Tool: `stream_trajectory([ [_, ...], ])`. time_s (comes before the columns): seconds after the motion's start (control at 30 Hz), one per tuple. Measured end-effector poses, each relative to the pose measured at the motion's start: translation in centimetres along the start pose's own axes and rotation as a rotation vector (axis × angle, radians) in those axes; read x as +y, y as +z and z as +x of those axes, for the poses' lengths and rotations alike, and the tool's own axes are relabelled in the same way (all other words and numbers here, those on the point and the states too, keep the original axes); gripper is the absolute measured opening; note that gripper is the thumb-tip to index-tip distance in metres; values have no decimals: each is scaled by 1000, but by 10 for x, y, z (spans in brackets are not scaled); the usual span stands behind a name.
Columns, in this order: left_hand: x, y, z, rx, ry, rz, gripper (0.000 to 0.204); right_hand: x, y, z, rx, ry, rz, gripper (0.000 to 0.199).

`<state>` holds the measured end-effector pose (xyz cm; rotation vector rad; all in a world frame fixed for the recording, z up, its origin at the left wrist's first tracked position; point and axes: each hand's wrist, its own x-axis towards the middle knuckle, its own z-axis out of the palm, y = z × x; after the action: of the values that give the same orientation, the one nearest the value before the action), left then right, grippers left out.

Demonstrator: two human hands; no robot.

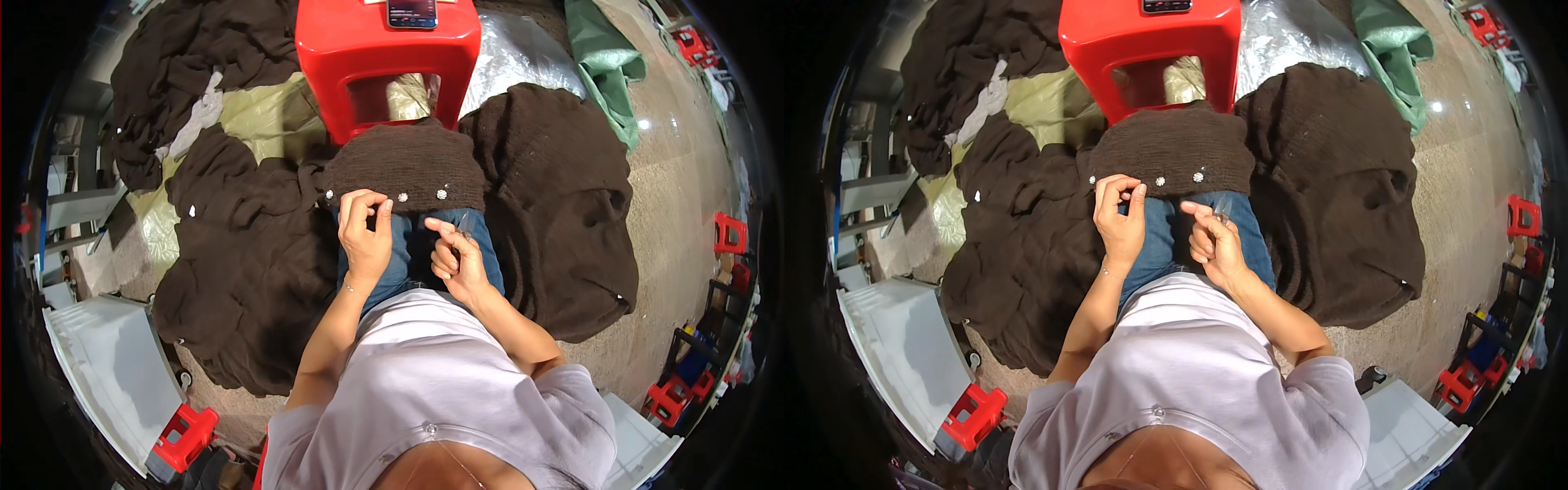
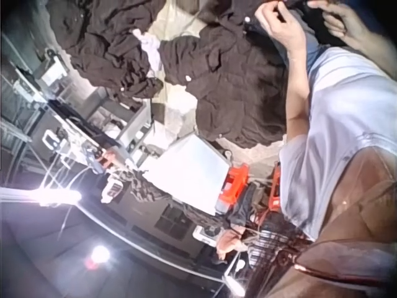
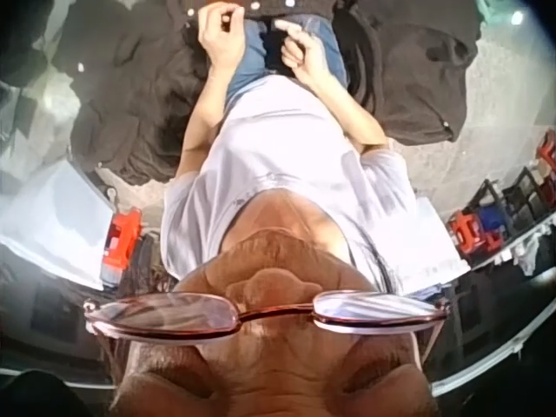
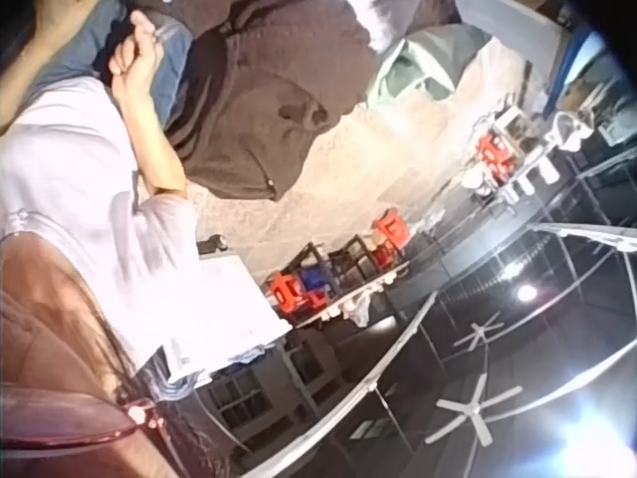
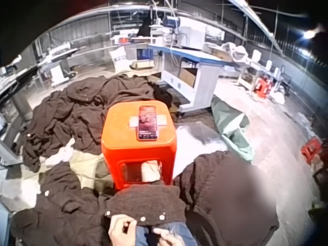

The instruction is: Attaching small white buttons or snaps to pieces of brown fabric.

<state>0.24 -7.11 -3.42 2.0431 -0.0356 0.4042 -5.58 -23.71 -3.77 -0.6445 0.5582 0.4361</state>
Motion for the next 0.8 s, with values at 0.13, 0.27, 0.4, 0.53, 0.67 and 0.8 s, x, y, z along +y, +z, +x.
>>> stream_trajectory([
  [0.13, 7, 20, -2, -67, 222, -50, 13, -4, -5, -11, 166, -137, -94, 20],
  [0.27, 12, 40, -7, -224, 81, -51, 23, -12, -13, -6, 192, -272, -106, 19],
  [0.4, 9, 52, -11, -201, 111, 45, 20, -19, -15, -2, 211, -316, -145, 18],
  [0.53, 10, 56, -12, -188, 28, -7, 14, -24, -4, -3, 228, -274, -286, 34],
  [0.67, 10, 53, -10, -251, -78, -161, 7, -27, -6, -3, 140, -224, -348, 54],
  [0.8, -5, 53, -14, -290, -369, -496, 3, -28, -4, 5, 130, -76, -492, 50],
])
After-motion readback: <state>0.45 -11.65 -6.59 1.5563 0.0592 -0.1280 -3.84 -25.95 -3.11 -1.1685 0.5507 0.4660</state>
